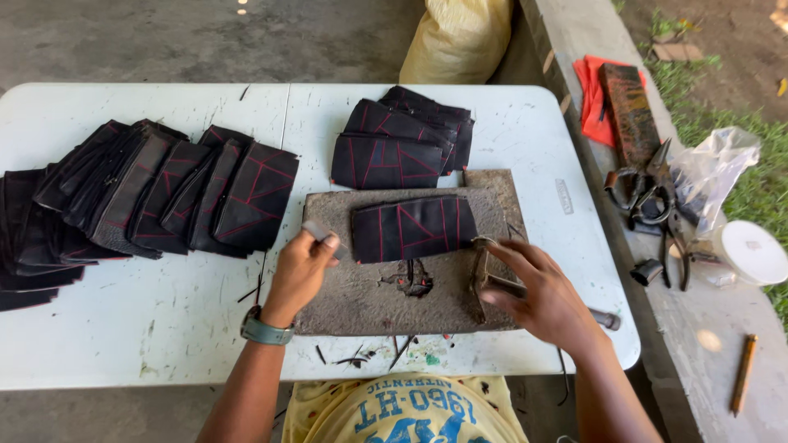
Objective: The person repeatedly hammers metal fasteners into small black pouches with red stitching. They place each pouch on a wooden block, position a fastener, strike it with a hammer, and then move the finished pouch to a growing stack on the table.
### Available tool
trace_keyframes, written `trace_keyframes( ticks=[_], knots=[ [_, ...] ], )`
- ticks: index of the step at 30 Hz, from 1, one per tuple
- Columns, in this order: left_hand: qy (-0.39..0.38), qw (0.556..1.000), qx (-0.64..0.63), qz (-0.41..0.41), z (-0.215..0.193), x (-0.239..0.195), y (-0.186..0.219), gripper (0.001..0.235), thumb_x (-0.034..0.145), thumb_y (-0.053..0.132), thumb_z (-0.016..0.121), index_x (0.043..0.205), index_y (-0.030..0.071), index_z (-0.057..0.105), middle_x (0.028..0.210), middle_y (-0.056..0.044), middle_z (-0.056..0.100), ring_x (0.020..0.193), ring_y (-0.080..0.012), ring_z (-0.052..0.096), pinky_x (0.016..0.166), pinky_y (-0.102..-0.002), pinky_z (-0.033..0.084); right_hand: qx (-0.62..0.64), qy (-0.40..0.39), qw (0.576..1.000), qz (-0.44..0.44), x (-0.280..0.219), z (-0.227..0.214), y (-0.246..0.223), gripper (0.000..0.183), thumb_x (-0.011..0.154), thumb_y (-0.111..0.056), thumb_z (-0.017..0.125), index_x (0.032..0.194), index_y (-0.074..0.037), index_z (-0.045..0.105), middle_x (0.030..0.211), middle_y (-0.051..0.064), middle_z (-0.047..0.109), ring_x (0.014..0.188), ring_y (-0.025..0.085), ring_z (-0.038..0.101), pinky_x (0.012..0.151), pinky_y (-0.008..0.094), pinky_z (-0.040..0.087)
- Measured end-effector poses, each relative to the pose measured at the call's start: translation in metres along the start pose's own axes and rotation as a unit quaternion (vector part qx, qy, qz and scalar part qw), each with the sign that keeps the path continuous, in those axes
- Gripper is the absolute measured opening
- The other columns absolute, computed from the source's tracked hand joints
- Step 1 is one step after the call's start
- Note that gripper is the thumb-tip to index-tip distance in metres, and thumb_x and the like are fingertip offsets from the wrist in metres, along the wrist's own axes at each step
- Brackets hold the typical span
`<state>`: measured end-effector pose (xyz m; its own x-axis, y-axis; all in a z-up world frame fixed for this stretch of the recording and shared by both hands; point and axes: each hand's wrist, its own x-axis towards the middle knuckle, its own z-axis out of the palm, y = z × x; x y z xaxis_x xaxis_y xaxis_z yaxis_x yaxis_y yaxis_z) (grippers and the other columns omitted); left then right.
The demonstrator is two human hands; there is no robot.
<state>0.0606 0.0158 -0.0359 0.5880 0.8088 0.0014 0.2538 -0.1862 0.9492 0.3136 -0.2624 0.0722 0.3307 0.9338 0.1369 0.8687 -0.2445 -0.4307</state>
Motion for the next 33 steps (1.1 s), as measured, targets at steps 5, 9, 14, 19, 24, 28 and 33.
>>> trace_keyframes(
  ticks=[5, 9, 14, 19, 24, 28, 33],
  knots=[
    [0.150, 0.986, -0.071, 0.018, -0.027, -0.032, -0.046, 0.029, 0.105, 0.028, 0.067, 0.107, -0.001, 0.070, 0.085, -0.007, 0.064, 0.076, -0.0132, 0.053, 0.068, -0.029, 0.043, -0.089, -0.143, 0.984, -0.053, 0.094, 0.025, -0.032, 0.102, 0.074, -0.051, 0.085, 0.158, -0.022, 0.035, 0.166, 0.020, 0.024, 0.146, 0.043, 0.027, 0.118, 0.054, 0.028],
    [0.239, 0.959, -0.142, 0.050, 0.003, -0.041, -0.058, 0.031, 0.104, 0.030, 0.068, 0.106, -0.001, 0.070, 0.093, -0.006, 0.070, 0.085, -0.0117, 0.060, 0.078, -0.029, 0.049, -0.183, -0.208, 0.959, -0.061, 0.134, 0.059, -0.037, 0.094, 0.078, -0.049, 0.083, 0.158, -0.029, 0.036, 0.164, 0.015, 0.020, 0.151, 0.045, 0.017, 0.121, 0.056, 0.023],
    [0.134, 0.947, -0.290, 0.020, 0.041, -0.035, -0.023, 0.030, 0.103, 0.031, 0.061, 0.109, 0.002, 0.063, 0.096, -0.007, 0.077, 0.085, -0.0151, 0.075, 0.081, -0.035, 0.062, -0.134, -0.214, 0.965, -0.078, 0.149, 0.076, -0.040, 0.090, 0.074, -0.034, 0.088, 0.152, -0.029, 0.044, 0.165, 0.012, 0.023, 0.152, 0.041, 0.017, 0.123, 0.054, 0.024],
    [0.047, 0.970, -0.236, 0.039, 0.048, -0.033, 0.005, 0.024, 0.100, 0.023, 0.060, 0.114, 0.005, 0.064, 0.095, -0.008, 0.075, 0.080, -0.0158, 0.075, 0.072, -0.031, 0.063, -0.137, -0.277, 0.947, -0.090, 0.146, 0.059, -0.034, 0.084, 0.074, -0.025, 0.087, 0.148, -0.029, 0.048, 0.165, 0.007, 0.024, 0.155, 0.030, 0.017, 0.126, 0.053, 0.018],
    [0.064, 0.956, -0.282, 0.048, 0.013, -0.014, -0.003, 0.020, 0.102, 0.020, 0.064, 0.111, 0.001, 0.065, 0.097, -0.007, 0.073, 0.086, -0.0146, 0.073, 0.077, -0.031, 0.065, -0.097, -0.253, 0.949, -0.159, 0.153, 0.072, -0.023, 0.078, 0.077, -0.022, 0.085, 0.147, -0.027, 0.051, 0.168, 0.009, 0.018, 0.156, 0.031, 0.009, 0.126, 0.055, 0.011],
    [0.027, 0.979, -0.187, 0.074, -0.010, 0.002, 0.001, 0.019, 0.102, 0.019, 0.065, 0.110, 0.002, 0.067, 0.093, -0.006, 0.073, 0.083, -0.0137, 0.071, 0.075, -0.029, 0.062, -0.109, -0.213, 0.961, -0.138, 0.146, 0.050, -0.037, 0.084, 0.075, -0.023, 0.086, 0.150, -0.021, 0.049, 0.169, 0.012, 0.021, 0.154, 0.033, 0.012, 0.124, 0.052, 0.014],
    [-0.053, 0.990, -0.060, 0.117, -0.008, 0.002, 0.000, 0.021, 0.100, 0.022, 0.066, 0.109, 0.003, 0.068, 0.090, -0.006, 0.075, 0.081, -0.0147, 0.073, 0.072, -0.030, 0.060, -0.010, -0.103, 0.995, 0.004, 0.050, -0.002, -0.018, 0.076, 0.076, -0.033, 0.083, 0.144, -0.014, 0.054, 0.139, 0.011, 0.060, 0.126, 0.031, 0.059, 0.104, 0.042, 0.048]
  ],
)
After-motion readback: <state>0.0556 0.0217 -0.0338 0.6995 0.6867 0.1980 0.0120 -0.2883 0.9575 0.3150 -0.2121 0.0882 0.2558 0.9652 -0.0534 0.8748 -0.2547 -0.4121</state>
